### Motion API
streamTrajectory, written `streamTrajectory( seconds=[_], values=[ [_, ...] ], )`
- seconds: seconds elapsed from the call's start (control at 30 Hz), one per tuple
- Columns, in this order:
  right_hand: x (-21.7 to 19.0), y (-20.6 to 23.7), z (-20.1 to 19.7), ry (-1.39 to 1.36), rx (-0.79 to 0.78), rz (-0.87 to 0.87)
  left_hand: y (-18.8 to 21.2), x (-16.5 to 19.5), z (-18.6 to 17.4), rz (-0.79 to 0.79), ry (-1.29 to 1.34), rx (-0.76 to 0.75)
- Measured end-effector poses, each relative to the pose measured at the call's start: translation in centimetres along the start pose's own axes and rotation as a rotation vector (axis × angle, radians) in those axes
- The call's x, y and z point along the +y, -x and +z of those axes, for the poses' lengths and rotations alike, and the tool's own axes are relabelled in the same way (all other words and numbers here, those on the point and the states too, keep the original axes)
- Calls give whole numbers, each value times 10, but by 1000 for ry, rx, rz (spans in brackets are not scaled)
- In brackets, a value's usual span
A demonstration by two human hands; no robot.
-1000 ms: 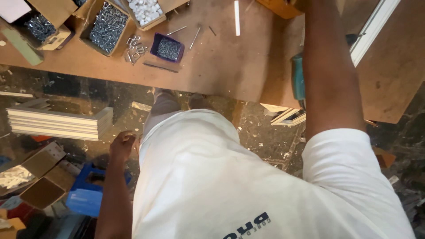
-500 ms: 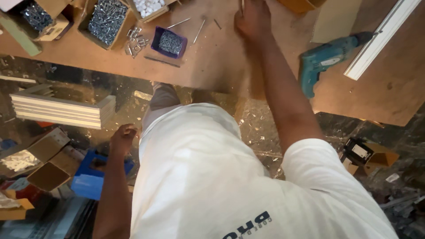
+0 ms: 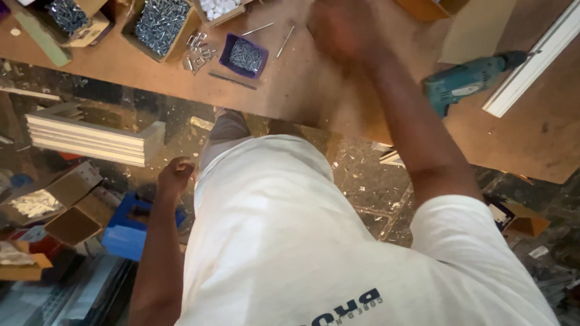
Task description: The person stands at a workbench and picks small metal screws from open cardboard boxes, placing them one at a time into a small purple container. Earlier, the person holds and turns over a red-headed hammer-like tool while moving around the workshop.
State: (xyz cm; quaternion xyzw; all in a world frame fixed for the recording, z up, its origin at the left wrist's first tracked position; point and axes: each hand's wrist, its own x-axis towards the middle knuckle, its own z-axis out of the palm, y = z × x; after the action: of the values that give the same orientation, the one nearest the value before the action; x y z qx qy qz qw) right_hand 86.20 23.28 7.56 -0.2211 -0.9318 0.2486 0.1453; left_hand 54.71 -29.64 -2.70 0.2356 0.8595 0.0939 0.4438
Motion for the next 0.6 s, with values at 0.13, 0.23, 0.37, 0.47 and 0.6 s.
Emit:
streamTrajectory(
  seconds=[0.13,0.23,0.37,0.47,0.6],
  values=[
    [-36,-26,58,215,40,-350,1,-6,-6,1,49,-2],
    [-39,-36,78,152,-14,-350,2,-12,-7,-1,68,32],
    [-29,-36,95,51,-146,-287,8,-8,-2,-18,166,31],
    [-24,-37,109,47,-206,-180,11,17,-5,64,266,78],
    [-27,-48,121,148,-373,-50,3,92,-32,111,64,189]
  ],
)
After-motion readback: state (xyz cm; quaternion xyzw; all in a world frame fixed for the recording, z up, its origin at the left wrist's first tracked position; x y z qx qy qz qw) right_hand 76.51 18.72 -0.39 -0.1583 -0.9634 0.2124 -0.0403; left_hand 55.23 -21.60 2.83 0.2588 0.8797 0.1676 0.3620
